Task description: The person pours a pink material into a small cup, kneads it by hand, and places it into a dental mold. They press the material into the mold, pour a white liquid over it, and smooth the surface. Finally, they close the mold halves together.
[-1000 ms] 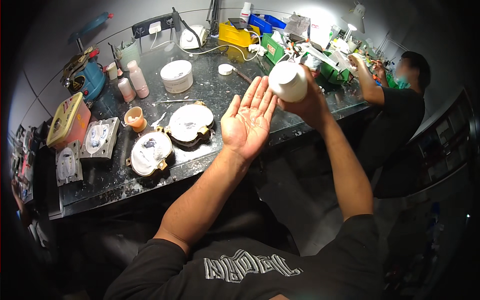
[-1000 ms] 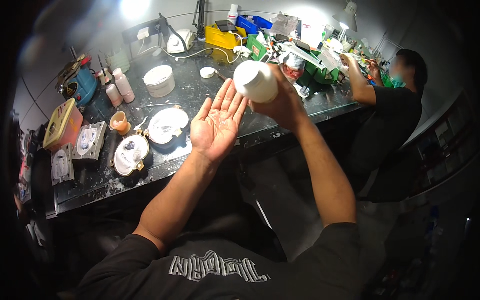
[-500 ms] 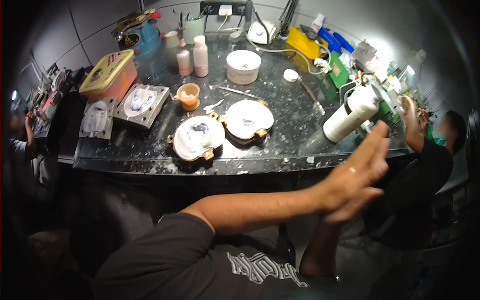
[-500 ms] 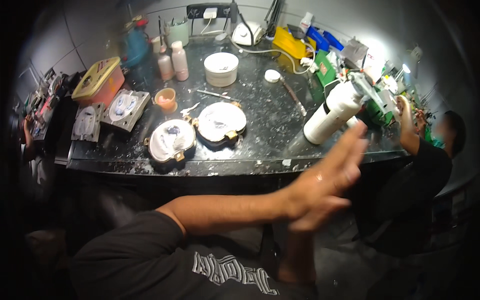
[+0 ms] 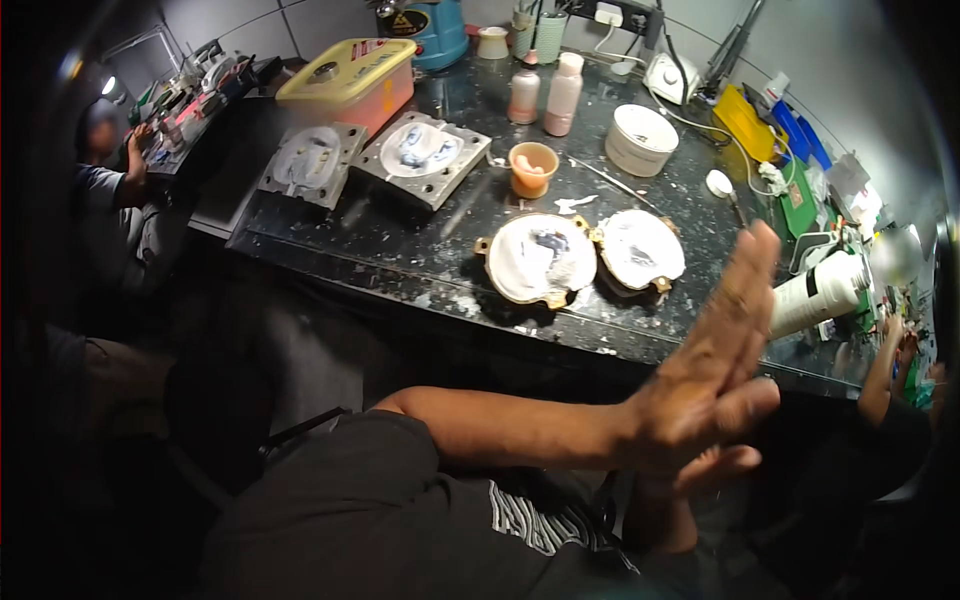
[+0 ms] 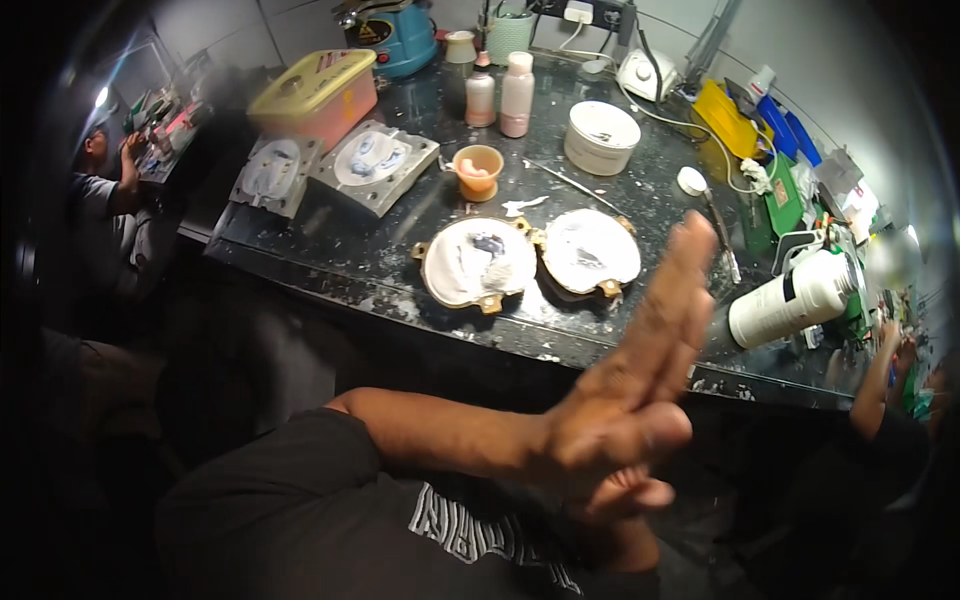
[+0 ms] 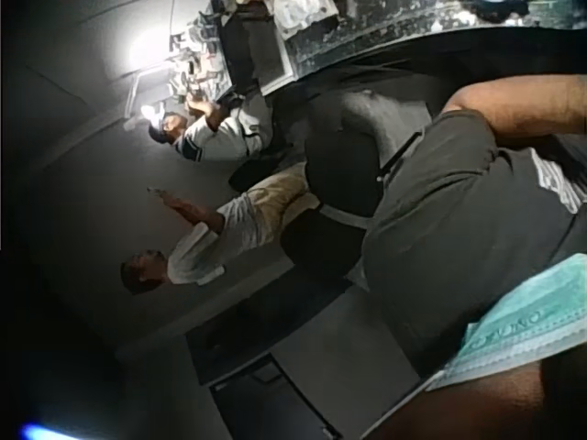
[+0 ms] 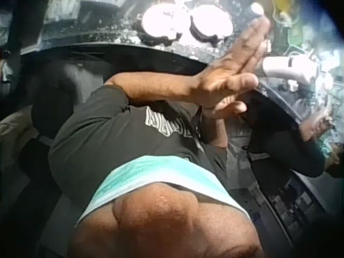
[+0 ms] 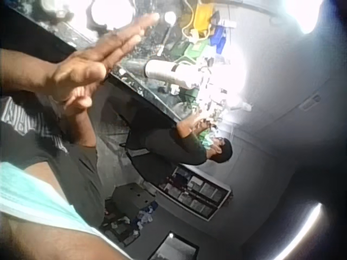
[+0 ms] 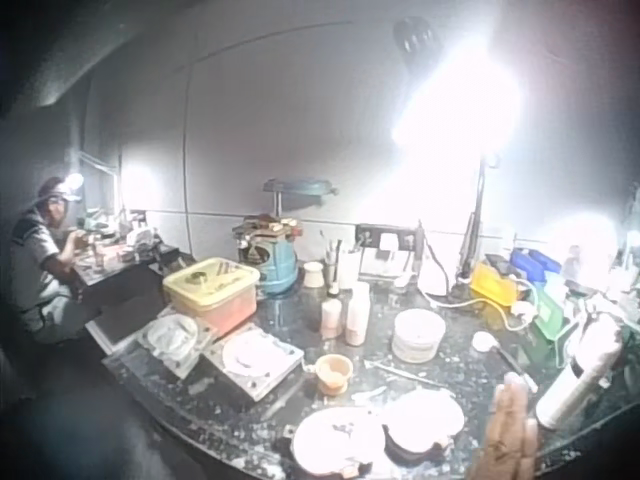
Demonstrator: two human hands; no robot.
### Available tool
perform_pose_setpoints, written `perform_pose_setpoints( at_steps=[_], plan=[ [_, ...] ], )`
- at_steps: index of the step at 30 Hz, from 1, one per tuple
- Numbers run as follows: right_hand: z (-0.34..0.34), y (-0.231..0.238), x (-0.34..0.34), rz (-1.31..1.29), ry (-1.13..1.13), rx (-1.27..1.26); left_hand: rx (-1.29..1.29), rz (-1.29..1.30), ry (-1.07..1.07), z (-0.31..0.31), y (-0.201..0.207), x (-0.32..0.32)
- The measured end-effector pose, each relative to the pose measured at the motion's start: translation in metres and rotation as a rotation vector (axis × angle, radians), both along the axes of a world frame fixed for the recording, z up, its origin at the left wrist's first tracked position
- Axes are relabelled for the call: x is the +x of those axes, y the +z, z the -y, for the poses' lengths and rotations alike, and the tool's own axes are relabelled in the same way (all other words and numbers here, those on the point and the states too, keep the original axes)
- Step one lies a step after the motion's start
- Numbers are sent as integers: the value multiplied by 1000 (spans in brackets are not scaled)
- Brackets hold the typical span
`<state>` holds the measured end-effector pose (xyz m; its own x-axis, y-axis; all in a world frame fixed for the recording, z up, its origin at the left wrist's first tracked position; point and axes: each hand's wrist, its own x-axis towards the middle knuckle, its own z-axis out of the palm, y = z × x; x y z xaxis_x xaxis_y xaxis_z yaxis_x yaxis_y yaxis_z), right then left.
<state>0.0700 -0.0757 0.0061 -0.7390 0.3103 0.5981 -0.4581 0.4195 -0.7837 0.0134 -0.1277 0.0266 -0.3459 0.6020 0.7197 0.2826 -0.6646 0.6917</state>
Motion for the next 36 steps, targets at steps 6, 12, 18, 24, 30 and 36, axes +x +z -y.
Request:
perform_pose_setpoints(
  at_steps=[6,12,18,24,30,36],
  plan=[
    [-85,75,-126,57,-232,365,-145,-21,-308,77,-9,-3],
    [-54,72,-224,448,78,864,-183,39,28,136,-22,-45],
    [-44,73,-244,818,119,773,-141,155,332,168,-9,-79],
    [-36,87,-247,916,96,798,-234,-26,630,145,31,-158],
    [-32,86,-250,868,78,872,-870,-591,902,101,33,-230],
    [-42,71,-250,792,52,817,-905,-490,831,79,17,-241]
  ],
)
